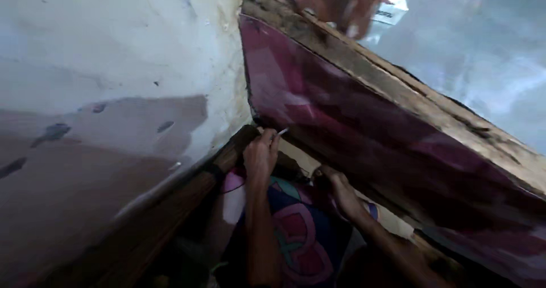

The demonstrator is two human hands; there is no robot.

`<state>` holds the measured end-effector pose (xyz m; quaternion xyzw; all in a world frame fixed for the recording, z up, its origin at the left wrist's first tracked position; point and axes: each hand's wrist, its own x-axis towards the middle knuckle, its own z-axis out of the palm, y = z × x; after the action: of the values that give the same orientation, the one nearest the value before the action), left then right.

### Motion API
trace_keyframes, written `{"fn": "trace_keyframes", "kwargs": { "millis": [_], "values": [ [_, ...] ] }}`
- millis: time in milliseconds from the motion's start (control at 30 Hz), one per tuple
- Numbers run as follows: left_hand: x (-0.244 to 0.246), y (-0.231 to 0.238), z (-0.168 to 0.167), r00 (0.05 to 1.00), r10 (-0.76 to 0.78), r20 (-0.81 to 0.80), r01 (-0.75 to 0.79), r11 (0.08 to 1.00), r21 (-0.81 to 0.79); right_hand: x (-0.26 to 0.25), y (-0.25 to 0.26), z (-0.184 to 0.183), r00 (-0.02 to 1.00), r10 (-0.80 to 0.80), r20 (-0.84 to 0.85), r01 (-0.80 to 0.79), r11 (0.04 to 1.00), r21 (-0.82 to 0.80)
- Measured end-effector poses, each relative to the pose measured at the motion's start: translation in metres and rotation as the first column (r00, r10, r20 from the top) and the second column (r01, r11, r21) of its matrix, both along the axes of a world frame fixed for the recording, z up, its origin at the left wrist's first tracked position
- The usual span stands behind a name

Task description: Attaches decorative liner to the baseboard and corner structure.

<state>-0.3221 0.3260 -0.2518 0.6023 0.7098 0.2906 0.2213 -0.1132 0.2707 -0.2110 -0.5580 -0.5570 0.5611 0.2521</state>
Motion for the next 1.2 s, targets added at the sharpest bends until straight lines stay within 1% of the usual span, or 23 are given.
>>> {"fn": "trace_keyframes", "kwargs": {
  "millis": [67,133,167,233,333,400,500,567,633,800,867,1000,1067,1133,1200],
  "values": [
    [-0.012,-0.003,0.005,1.0,-0.007,0.019,0.006,1.0,0.008,-0.033,0.021,-0.017,0.999,-0.045,0.004,0.045,0.998,-0.039],
    [-0.024,-0.007,0.009,0.999,-0.014,0.048,0.015,1.0,-0.016,-0.059,0.036,-0.03,0.994,-0.109,-0.019,0.105,0.986,-0.129],
    [-0.027,-0.008,0.01,0.998,-0.015,0.059,0.017,0.999,-0.028,-0.072,0.041,-0.038,0.984,-0.17,-0.049,0.159,0.971,-0.18],
    [-0.029,-0.008,0.009,0.997,-0.011,0.078,0.015,0.999,-0.045,-0.088,0.048,-0.053,0.949,-0.286,-0.133,0.241,0.93,-0.279],
    [-0.03,-0.008,0.007,0.994,0.011,0.109,-0.006,0.999,-0.045,-0.098,0.058,-0.065,0.909,-0.361,-0.207,0.281,0.9,-0.333],
    [-0.03,-0.009,0.007,0.993,0.011,0.117,-0.003,0.997,-0.073,-0.099,0.063,-0.072,0.914,-0.359,-0.188,0.293,0.906,-0.305],
    [-0.03,-0.008,0.005,0.995,0.004,0.096,0.007,0.994,-0.106,-0.097,0.07,-0.078,0.958,-0.279,-0.062,0.261,0.944,-0.201],
    [-0.031,-0.008,0.004,0.997,0.009,0.082,0.0,0.994,-0.111,-0.099,0.071,-0.079,0.966,-0.26,0.001,0.257,0.953,-0.163],
    [-0.03,-0.008,0.003,0.997,0.019,0.073,-0.011,0.994,-0.109,-0.101,0.069,-0.078,0.967,-0.255,0.018,0.254,0.951,-0.174],
    [-0.031,-0.01,0.003,0.997,0.017,0.069,-0.008,0.993,-0.121,-0.103,0.062,-0.086,0.956,-0.29,-0.035,0.273,0.931,-0.244],
    [-0.03,-0.011,0.003,0.998,0.013,0.061,-0.006,0.992,-0.124,-0.101,0.062,-0.087,0.962,-0.271,-0.03,0.256,0.936,-0.241],
    [-0.029,-0.01,0.003,0.998,0.022,0.051,-0.015,0.991,-0.131,-0.102,0.064,-0.086,0.972,-0.233,0.037,0.235,0.944,-0.232],
    [-0.03,-0.01,0.002,0.999,0.023,0.043,-0.016,0.988,-0.151,-0.102,0.064,-0.087,0.974,-0.224,0.033,0.225,0.948,-0.224],
    [-0.029,-0.009,0.003,0.999,0.02,0.029,-0.014,0.984,-0.176,-0.102,0.065,-0.085,0.978,-0.207,0.019,0.205,0.943,-0.261],
    [-0.029,-0.009,0.004,0.999,0.029,0.029,-0.023,0.983,-0.182,-0.102,0.065,-0.088,0.975,-0.222,0.019,0.219,0.943,-0.252]
  ]
}}
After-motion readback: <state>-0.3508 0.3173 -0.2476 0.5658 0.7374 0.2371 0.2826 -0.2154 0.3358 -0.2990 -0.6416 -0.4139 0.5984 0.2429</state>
